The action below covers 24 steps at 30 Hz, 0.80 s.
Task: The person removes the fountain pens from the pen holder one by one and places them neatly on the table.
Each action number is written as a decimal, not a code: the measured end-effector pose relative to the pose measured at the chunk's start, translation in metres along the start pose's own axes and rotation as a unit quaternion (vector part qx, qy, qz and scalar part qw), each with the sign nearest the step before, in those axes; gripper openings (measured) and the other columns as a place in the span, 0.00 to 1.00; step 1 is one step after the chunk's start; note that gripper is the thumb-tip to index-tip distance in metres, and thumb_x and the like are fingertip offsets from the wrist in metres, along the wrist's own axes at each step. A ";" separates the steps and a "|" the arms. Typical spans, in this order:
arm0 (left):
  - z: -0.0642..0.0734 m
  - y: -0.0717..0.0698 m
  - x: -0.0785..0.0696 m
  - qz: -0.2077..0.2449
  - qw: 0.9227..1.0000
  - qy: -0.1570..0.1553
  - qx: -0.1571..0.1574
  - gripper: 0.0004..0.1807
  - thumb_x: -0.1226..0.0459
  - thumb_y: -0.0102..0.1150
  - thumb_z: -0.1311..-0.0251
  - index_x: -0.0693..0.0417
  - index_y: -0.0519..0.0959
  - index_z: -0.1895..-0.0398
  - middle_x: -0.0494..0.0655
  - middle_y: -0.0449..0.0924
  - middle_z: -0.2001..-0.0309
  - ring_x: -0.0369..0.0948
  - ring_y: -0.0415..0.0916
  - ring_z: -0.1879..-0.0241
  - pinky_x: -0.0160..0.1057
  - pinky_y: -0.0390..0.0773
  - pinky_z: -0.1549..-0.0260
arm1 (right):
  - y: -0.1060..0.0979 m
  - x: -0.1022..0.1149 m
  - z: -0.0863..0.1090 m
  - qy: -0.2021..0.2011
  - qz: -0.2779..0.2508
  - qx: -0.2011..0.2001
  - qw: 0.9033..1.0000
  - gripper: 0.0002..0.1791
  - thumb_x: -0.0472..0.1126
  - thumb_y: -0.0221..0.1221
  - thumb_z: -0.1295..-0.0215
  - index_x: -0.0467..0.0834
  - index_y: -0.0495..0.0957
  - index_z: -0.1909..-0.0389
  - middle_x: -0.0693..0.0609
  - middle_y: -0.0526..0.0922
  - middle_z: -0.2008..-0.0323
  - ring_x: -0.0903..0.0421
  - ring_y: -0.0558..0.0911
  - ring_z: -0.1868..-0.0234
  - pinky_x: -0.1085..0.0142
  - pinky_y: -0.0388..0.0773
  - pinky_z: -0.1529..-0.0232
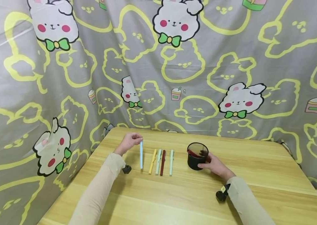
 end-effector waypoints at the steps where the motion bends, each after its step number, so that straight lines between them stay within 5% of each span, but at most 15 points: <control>1: 0.001 0.001 0.002 -0.010 1.000 -0.003 0.013 0.08 0.68 0.60 0.39 0.66 0.81 0.61 0.51 0.82 0.68 0.50 0.79 0.66 0.49 0.79 0.60 | 0.000 0.000 0.000 0.001 -0.002 -0.003 1.000 0.42 0.39 0.66 0.43 0.30 0.56 0.33 0.32 0.65 0.37 0.35 0.64 0.37 0.53 0.62 0.40; 5: 0.003 0.005 0.010 -0.023 0.998 -0.023 0.050 0.09 0.68 0.59 0.38 0.67 0.80 0.59 0.51 0.81 0.68 0.59 0.77 0.61 0.55 0.76 0.56 | -0.001 0.001 -0.001 0.001 -0.001 -0.007 1.000 0.42 0.39 0.66 0.43 0.30 0.57 0.33 0.32 0.65 0.37 0.36 0.64 0.37 0.62 0.64 0.42; 11: 0.000 0.015 0.027 -0.012 0.996 -0.042 0.080 0.12 0.69 0.59 0.38 0.73 0.79 0.57 0.52 0.83 0.67 0.47 0.81 0.66 0.51 0.79 0.59 | -0.001 0.002 -0.001 0.003 0.007 -0.006 1.000 0.42 0.40 0.66 0.43 0.31 0.56 0.32 0.33 0.65 0.37 0.35 0.64 0.37 0.49 0.60 0.40; 15: -0.003 0.021 0.035 0.000 0.995 -0.049 0.084 0.12 0.71 0.58 0.39 0.75 0.78 0.56 0.55 0.83 0.64 0.39 0.81 0.68 0.48 0.79 0.59 | 0.000 0.001 -0.001 0.004 0.002 0.001 1.000 0.43 0.40 0.67 0.43 0.31 0.56 0.32 0.32 0.64 0.36 0.35 0.63 0.36 0.46 0.59 0.39; 19: -0.003 0.026 0.038 -0.010 0.996 -0.055 0.075 0.11 0.71 0.59 0.39 0.73 0.79 0.57 0.55 0.83 0.65 0.41 0.81 0.68 0.47 0.80 0.59 | 0.000 0.004 0.000 0.006 -0.016 0.008 1.000 0.43 0.39 0.66 0.43 0.30 0.55 0.32 0.32 0.63 0.36 0.34 0.61 0.35 0.53 0.61 0.39; 24: -0.004 0.029 0.037 -0.055 0.994 -0.041 0.083 0.11 0.69 0.60 0.39 0.70 0.80 0.58 0.51 0.82 0.67 0.44 0.80 0.69 0.43 0.80 0.64 | 0.000 0.005 0.001 0.007 -0.021 0.007 1.000 0.43 0.38 0.66 0.43 0.30 0.55 0.32 0.31 0.62 0.35 0.34 0.60 0.35 0.49 0.59 0.39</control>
Point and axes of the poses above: each hand's wrist, its own z-axis away from the middle knuckle, its own y-axis out of the palm, x = y × z, the point moved 1 cm from there along -z, towards the middle knuckle
